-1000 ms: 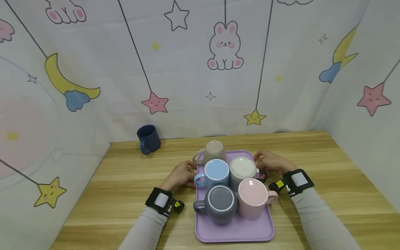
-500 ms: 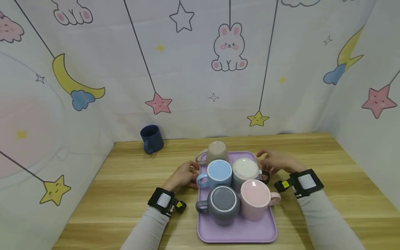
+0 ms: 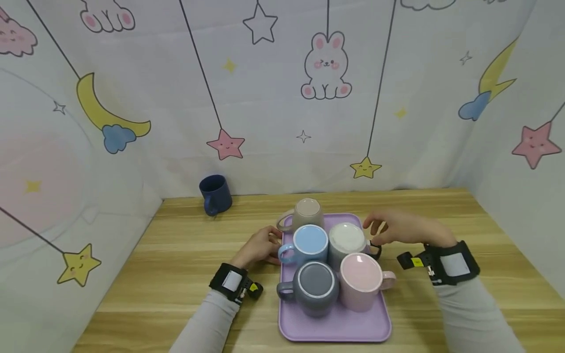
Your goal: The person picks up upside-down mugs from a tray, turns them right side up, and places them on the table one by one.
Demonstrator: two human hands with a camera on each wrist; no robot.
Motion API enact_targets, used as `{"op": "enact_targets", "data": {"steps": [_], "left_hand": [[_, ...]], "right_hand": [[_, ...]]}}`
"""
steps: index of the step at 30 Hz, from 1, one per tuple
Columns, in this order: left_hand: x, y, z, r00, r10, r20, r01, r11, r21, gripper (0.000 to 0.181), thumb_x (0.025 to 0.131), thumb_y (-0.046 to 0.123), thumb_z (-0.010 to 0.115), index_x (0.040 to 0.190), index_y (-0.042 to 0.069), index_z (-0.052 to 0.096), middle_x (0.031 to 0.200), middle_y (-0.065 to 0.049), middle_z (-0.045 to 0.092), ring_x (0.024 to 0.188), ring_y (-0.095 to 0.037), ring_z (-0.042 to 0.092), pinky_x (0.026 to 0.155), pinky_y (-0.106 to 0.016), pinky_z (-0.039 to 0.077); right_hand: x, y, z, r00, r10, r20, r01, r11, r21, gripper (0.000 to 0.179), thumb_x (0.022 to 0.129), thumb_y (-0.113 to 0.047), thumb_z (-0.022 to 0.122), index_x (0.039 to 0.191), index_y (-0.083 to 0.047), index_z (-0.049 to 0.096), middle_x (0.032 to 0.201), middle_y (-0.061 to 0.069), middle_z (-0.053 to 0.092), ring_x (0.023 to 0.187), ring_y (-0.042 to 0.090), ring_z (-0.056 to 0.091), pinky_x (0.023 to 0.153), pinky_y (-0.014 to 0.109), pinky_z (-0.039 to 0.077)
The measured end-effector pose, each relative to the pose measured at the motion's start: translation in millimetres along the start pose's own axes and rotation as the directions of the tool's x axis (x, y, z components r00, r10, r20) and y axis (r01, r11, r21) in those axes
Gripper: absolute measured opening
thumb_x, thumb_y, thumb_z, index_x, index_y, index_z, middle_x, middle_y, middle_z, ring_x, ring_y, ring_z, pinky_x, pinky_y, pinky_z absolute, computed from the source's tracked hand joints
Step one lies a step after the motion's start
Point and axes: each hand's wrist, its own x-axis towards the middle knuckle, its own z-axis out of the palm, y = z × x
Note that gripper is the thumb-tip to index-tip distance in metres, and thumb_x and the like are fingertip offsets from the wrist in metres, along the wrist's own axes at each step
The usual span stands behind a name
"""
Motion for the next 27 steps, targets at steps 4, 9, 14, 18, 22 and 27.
{"op": "enact_targets", "data": {"steps": [4,9,14,18,22,27], "left_hand": [[-1.5,-0.4,-1.2,1.0,-0.009,0.004,0.009,1.0,-0.009,0.037,0.085,-0.009,0.054,0.12,-0.004,0.047,0.09,-0.017,0.055,0.065,-0.022,0.063,0.061,-0.037,0.062],[-2.7,-1.1,-2.1,1.0,-0.004,0.01,0.004,1.0,-0.025,0.037,0.084,-0.01,0.053,0.12,-0.005,0.046,0.089,-0.016,0.055,0.066,-0.022,0.063,0.061,-0.038,0.062],[-2.5,-0.6,-1.6,1.0,-0.005,0.01,0.006,0.999,-0.034,0.038,0.084,-0.01,0.053,0.121,-0.005,0.046,0.09,-0.016,0.055,0.067,-0.022,0.063,0.062,-0.038,0.062],[-1.6,-0.7,-0.9,1.0,-0.004,0.012,0.004,0.999,-0.042,0.037,0.084,-0.01,0.054,0.121,-0.005,0.046,0.091,-0.017,0.055,0.067,-0.022,0.063,0.062,-0.039,0.062],[-0.5,-0.9,-0.8,1.0,-0.003,0.023,0.004,0.999,-0.052,0.037,0.085,-0.01,0.054,0.121,-0.005,0.045,0.091,-0.017,0.055,0.066,-0.022,0.063,0.062,-0.039,0.062],[-0.6,2.1,-2.7,1.0,-0.001,0.017,0.002,0.999,-0.035,0.037,0.085,-0.009,0.054,0.121,-0.005,0.046,0.092,-0.017,0.055,0.066,-0.022,0.063,0.062,-0.039,0.062]], "right_hand": [[5.0,-5.2,6.5,0.999,0.021,0.034,-0.018,0.995,-0.096,0.039,0.081,-0.026,0.075,0.11,-0.007,0.059,0.1,0.008,0.063,0.089,0.023,0.059,0.071,0.033,0.053],[13.6,-10.3,14.5,0.996,0.068,0.066,-0.061,0.993,-0.103,0.018,0.082,-0.022,0.072,0.09,-0.01,0.061,0.085,0.001,0.061,0.071,0.014,0.057,0.059,0.029,0.053],[14.7,-12.5,17.1,0.996,0.084,0.035,-0.08,0.99,-0.114,0.011,0.082,-0.015,0.072,0.079,-0.013,0.062,0.075,-0.002,0.06,0.064,0.013,0.055,0.053,0.027,0.052],[13.8,-12.4,17.5,0.997,0.076,0.015,-0.074,0.989,-0.125,0.012,0.08,-0.009,0.073,0.077,-0.011,0.062,0.072,-0.001,0.059,0.062,0.013,0.055,0.052,0.027,0.051],[13.4,-12.1,17.4,0.999,0.05,-0.001,-0.05,0.987,-0.151,0.012,0.078,-0.004,0.073,0.076,-0.009,0.063,0.067,-0.002,0.058,0.06,0.012,0.053,0.051,0.025,0.048],[15.1,-11.2,14.9,1.0,0.007,-0.028,-0.012,0.981,-0.192,0.013,0.078,-0.003,0.072,0.074,-0.011,0.063,0.065,-0.003,0.057,0.058,0.01,0.051,0.05,0.024,0.046]]}}
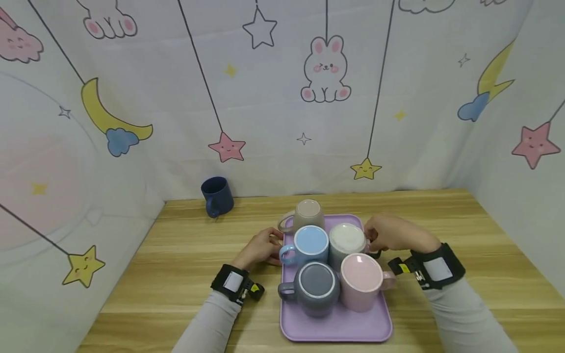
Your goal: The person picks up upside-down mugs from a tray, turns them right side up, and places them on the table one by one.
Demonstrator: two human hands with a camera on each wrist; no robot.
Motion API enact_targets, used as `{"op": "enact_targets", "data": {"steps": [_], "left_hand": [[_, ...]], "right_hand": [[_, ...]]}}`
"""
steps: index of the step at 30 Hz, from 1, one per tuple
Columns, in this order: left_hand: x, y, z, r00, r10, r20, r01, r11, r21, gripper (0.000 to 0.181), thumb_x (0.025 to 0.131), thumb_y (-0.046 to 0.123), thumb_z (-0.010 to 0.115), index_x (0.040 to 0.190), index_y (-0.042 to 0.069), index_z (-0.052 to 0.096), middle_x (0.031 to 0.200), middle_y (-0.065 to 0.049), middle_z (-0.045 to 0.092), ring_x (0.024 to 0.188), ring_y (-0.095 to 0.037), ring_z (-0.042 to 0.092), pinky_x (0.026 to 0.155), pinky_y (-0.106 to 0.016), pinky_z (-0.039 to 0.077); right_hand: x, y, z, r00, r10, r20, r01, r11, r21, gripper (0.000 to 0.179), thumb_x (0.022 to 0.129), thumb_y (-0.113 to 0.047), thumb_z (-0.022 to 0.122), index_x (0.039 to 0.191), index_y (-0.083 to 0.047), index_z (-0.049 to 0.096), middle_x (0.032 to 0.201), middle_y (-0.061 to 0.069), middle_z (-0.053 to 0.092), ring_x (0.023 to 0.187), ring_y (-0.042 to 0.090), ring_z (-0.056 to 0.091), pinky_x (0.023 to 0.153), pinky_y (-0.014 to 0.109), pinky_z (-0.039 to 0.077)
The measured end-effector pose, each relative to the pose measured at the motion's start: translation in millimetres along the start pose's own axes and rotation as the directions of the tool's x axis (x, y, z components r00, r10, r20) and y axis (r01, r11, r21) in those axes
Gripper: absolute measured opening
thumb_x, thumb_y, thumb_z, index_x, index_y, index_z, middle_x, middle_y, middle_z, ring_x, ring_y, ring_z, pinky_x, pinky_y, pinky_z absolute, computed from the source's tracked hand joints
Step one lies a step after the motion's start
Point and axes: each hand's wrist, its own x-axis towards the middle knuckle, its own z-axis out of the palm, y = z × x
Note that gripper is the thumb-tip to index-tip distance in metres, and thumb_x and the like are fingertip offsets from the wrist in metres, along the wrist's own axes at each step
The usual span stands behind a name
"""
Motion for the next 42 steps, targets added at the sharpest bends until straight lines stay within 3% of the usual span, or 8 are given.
{"op": "enact_targets", "data": {"steps": [10,16,22,32,37,42], "left_hand": [[0.2,0.2,-0.8,1.0,-0.002,-0.004,0.002,1.0,0.007,0.037,0.085,-0.009,0.055,0.121,-0.004,0.047,0.091,-0.018,0.056,0.065,-0.022,0.064,0.062,-0.039,0.062],[-0.4,-0.4,0.8,1.0,-0.002,0.006,0.002,1.0,-0.002,0.039,0.083,-0.01,0.056,0.121,-0.006,0.046,0.091,-0.017,0.054,0.066,-0.023,0.063,0.063,-0.04,0.062],[0.4,-0.9,1.7,1.0,0.006,0.004,-0.006,1.0,-0.004,0.039,0.083,-0.01,0.056,0.12,-0.006,0.046,0.09,-0.016,0.055,0.066,-0.022,0.062,0.062,-0.04,0.062],[0.9,-0.6,-0.7,1.0,-0.007,0.02,0.007,1.0,0.0,0.04,0.084,-0.01,0.055,0.122,-0.005,0.045,0.091,-0.016,0.055,0.067,-0.021,0.063,0.063,-0.038,0.062],[1.4,-2.5,-1.3,1.0,-0.011,0.021,0.011,1.0,-0.002,0.038,0.086,-0.009,0.055,0.122,-0.005,0.045,0.092,-0.017,0.054,0.067,-0.022,0.062,0.063,-0.038,0.062],[0.7,-1.6,-1.5,1.0,-0.011,0.015,0.011,1.0,0.009,0.036,0.087,-0.008,0.055,0.122,-0.004,0.046,0.093,-0.017,0.054,0.068,-0.022,0.062,0.063,-0.038,0.062]], "right_hand": [[-1.7,0.0,-4.7,0.992,-0.061,-0.112,0.052,0.995,-0.082,0.024,0.077,0.0,0.074,0.066,-0.013,0.057,0.059,-0.005,0.049,0.053,0.009,0.046,0.047,0.023,0.041],[-7.1,-0.2,-10.9,0.981,-0.045,-0.189,0.025,0.994,-0.11,0.016,0.078,0.002,0.072,0.072,-0.011,0.064,0.066,-0.003,0.059,0.061,0.012,0.052,0.053,0.028,0.048],[-13.3,-1.5,-19.9,0.945,-0.034,-0.325,0.01,0.997,-0.076,0.008,0.082,0.004,0.068,0.084,-0.003,0.067,0.074,0.003,0.064,0.065,0.014,0.055,0.055,0.031,0.051],[-14.5,-3.6,-25.4,0.86,-0.077,-0.504,0.053,0.997,-0.062,0.014,0.085,0.002,0.068,0.096,-0.005,0.07,0.078,0.004,0.068,0.063,0.016,0.058,0.051,0.029,0.052],[-12.4,-1.8,-25.5,0.849,-0.065,-0.525,0.076,0.997,-0.001,0.014,0.084,0.002,0.068,0.097,-0.004,0.07,0.08,0.006,0.07,0.066,0.018,0.061,0.053,0.031,0.053],[-10.5,-4.0,-26.2,0.852,0.014,-0.523,0.078,0.985,0.155,0.01,0.087,0.0,0.067,0.097,-0.003,0.069,0.086,0.012,0.07,0.076,0.024,0.066,0.061,0.033,0.06]]}}
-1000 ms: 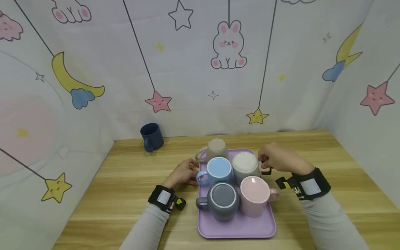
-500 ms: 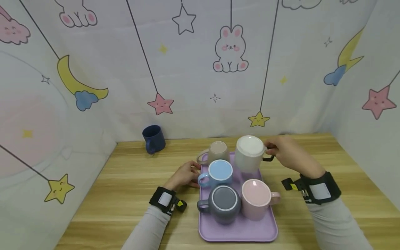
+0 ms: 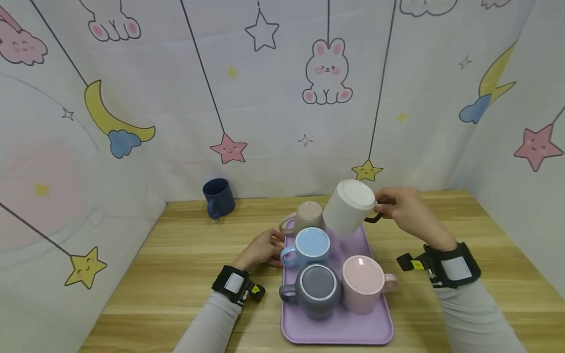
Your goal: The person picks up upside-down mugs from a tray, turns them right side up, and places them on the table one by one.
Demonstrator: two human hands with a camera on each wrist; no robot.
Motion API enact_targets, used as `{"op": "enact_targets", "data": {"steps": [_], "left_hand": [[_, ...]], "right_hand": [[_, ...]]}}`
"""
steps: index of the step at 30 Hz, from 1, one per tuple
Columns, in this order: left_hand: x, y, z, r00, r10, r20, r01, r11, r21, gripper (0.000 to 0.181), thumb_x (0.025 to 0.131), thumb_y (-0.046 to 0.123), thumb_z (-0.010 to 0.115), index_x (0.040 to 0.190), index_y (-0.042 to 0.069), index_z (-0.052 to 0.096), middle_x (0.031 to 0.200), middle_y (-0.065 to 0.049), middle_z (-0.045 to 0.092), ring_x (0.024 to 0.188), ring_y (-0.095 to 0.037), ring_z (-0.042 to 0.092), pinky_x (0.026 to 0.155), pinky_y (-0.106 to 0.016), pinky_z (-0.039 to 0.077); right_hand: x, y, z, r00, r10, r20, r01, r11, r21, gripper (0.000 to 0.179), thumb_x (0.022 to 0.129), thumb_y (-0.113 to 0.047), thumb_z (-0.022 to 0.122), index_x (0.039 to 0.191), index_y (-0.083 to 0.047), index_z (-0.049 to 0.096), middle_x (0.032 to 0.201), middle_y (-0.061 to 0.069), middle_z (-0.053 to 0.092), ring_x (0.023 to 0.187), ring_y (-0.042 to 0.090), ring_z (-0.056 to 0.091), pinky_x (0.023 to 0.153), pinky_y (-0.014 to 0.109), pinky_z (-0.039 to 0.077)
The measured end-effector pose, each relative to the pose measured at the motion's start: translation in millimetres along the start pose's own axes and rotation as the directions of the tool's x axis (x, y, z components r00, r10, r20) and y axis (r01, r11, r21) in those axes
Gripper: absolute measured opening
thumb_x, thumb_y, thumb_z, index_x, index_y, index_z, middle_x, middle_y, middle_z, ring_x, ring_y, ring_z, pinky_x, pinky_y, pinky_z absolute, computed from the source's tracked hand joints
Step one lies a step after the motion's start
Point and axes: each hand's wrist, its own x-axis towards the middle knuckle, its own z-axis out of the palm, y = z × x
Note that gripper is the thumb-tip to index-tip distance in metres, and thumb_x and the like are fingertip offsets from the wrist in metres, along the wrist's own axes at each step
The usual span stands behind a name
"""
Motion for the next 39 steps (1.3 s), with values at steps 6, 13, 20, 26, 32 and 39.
{"op": "enact_targets", "data": {"steps": [6,13,20,26,32,39], "left_hand": [[-1.1,3.0,0.2,1.0,0.004,0.014,-0.004,1.0,-0.011,0.037,0.087,-0.009,0.055,0.122,-0.006,0.045,0.093,-0.018,0.057,0.068,-0.021,0.064,0.064,-0.038,0.062],[-0.8,1.0,-2.2,1.0,0.016,0.027,-0.016,1.0,-0.016,0.038,0.086,-0.009,0.055,0.122,-0.007,0.045,0.087,-0.016,0.058,0.065,-0.02,0.064,0.063,-0.037,0.062],[-0.5,-0.6,-2.1,0.999,0.023,0.026,-0.022,1.0,-0.01,0.039,0.084,-0.008,0.056,0.122,-0.007,0.046,0.084,-0.014,0.06,0.063,-0.019,0.064,0.061,-0.035,0.062],[-1.8,0.5,-1.3,0.998,0.042,0.048,-0.041,0.998,-0.037,0.04,0.085,-0.006,0.058,0.122,-0.009,0.044,0.086,-0.015,0.063,0.064,-0.02,0.065,0.062,-0.036,0.062],[-2.5,1.2,-1.3,0.998,0.044,0.052,-0.042,0.998,-0.048,0.041,0.085,-0.007,0.057,0.123,-0.01,0.044,0.085,-0.016,0.063,0.064,-0.02,0.066,0.062,-0.036,0.062],[-5.2,3.4,-6.7,0.997,0.037,0.075,-0.035,0.999,-0.024,0.04,0.088,-0.003,0.058,0.125,-0.011,0.046,0.092,-0.02,0.067,0.067,-0.024,0.067,0.065,-0.039,0.062]], "right_hand": [[1.7,-2.8,1.9,0.997,0.071,-0.008,-0.069,0.982,0.175,0.015,0.089,-0.001,0.065,0.104,0.002,0.065,0.099,0.022,0.069,0.087,0.031,0.068,0.069,0.031,0.061],[4.3,-8.4,6.6,0.993,0.116,-0.019,-0.102,0.926,0.364,0.024,0.091,-0.007,0.064,0.113,0.005,0.06,0.106,0.025,0.065,0.094,0.03,0.068,0.074,0.033,0.061],[4.6,-14.2,10.6,0.991,0.131,-0.031,-0.1,0.874,0.476,0.027,0.093,-0.005,0.061,0.116,0.009,0.057,0.105,0.031,0.064,0.092,0.027,0.068,0.077,0.037,0.06],[4.5,-13.7,15.4,0.995,0.092,-0.031,-0.062,0.845,0.531,0.029,0.095,-0.008,0.06,0.119,0.008,0.056,0.107,0.034,0.062,0.094,0.028,0.067,0.081,0.042,0.058],[6.4,-14.7,22.0,0.996,0.082,-0.044,-0.044,0.835,0.548,0.029,0.094,-0.012,0.062,0.119,0.001,0.059,0.106,0.026,0.065,0.096,0.029,0.067,0.08,0.041,0.059],[8.0,-22.8,33.3,0.997,0.062,-0.054,-0.016,0.795,0.606,0.022,0.092,-0.012,0.064,0.112,-0.002,0.061,0.104,0.024,0.067,0.096,0.031,0.067,0.082,0.043,0.059]]}}
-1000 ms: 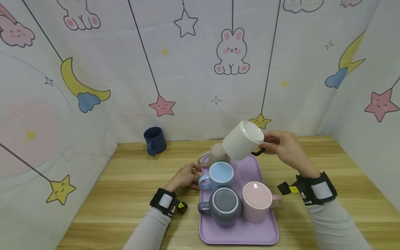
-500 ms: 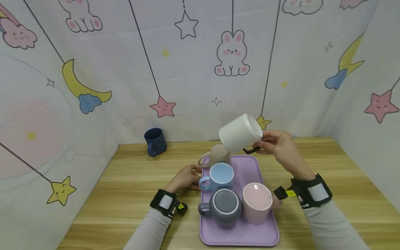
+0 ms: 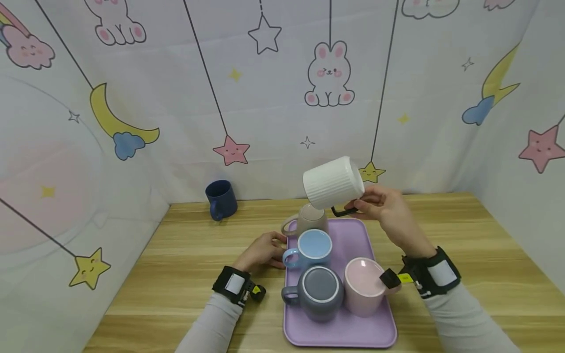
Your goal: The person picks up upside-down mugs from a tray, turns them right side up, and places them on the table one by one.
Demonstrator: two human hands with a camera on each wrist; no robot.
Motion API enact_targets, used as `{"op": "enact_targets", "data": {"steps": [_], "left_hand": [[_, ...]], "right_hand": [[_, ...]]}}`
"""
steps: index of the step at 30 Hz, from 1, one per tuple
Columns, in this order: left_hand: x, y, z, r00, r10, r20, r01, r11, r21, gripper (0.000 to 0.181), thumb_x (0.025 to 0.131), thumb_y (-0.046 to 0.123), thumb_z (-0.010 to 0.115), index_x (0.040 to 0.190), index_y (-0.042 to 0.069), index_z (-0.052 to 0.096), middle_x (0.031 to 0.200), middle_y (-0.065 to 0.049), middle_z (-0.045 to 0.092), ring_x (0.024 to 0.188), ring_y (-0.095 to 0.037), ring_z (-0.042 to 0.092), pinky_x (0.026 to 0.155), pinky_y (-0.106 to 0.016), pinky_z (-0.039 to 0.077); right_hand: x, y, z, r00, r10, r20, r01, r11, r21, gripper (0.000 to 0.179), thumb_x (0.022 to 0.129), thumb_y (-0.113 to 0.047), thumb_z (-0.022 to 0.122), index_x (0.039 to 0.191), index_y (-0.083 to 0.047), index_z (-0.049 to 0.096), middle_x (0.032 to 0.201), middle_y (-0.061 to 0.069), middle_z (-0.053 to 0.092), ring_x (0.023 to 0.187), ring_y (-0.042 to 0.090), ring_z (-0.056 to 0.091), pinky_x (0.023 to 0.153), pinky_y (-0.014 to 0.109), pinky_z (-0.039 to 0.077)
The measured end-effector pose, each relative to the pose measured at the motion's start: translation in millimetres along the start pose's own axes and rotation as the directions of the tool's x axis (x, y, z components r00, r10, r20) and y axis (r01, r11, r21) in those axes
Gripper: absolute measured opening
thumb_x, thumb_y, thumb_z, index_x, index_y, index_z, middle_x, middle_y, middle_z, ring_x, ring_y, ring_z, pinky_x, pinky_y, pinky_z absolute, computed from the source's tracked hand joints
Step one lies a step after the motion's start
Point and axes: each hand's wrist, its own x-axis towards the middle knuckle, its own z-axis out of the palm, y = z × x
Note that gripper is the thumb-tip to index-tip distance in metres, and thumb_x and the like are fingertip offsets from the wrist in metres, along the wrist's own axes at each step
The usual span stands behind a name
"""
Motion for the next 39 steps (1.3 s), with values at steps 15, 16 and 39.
{"op": "enact_targets", "data": {"steps": [15,16,39], "left_hand": [[-15.0,46.5,-22.8,0.951,0.216,-0.222,-0.153,0.951,0.267,0.021,0.095,0.023,0.061,0.109,0.008,0.066,0.091,-0.009,0.061,0.069,-0.022,0.057,0.06,-0.033,0.053],[-16.1,51.6,-21.5,0.936,0.26,-0.238,-0.19,0.94,0.284,0.02,0.094,0.025,0.062,0.108,0.011,0.067,0.092,-0.008,0.061,0.07,-0.022,0.055,0.059,-0.032,0.049],[-0.8,94.9,58.6,0.918,0.392,0.055,-0.385,0.917,-0.109,0.031,0.092,0.016,0.064,0.119,0.001,0.06,0.118,-0.018,0.061,0.104,-0.031,0.063,0.093,-0.042,0.054]], "right_hand": [[-0.5,-0.4,13.6,1.0,0.008,-0.018,-0.008,1.0,0.014,0.029,0.093,-0.014,0.063,0.116,0.004,0.059,0.107,0.026,0.066,0.098,0.028,0.066,0.082,0.042,0.058],[-0.6,-0.3,14.0,1.0,0.009,-0.022,-0.009,1.0,0.013,0.03,0.093,-0.015,0.064,0.116,0.003,0.059,0.106,0.026,0.066,0.098,0.028,0.066,0.082,0.041,0.059],[-4.1,-2.6,20.0,1.0,-0.014,0.019,0.013,0.997,0.07,0.027,0.091,-0.014,0.066,0.112,0.002,0.06,0.108,0.026,0.066,0.1,0.03,0.065,0.083,0.038,0.059]]}}
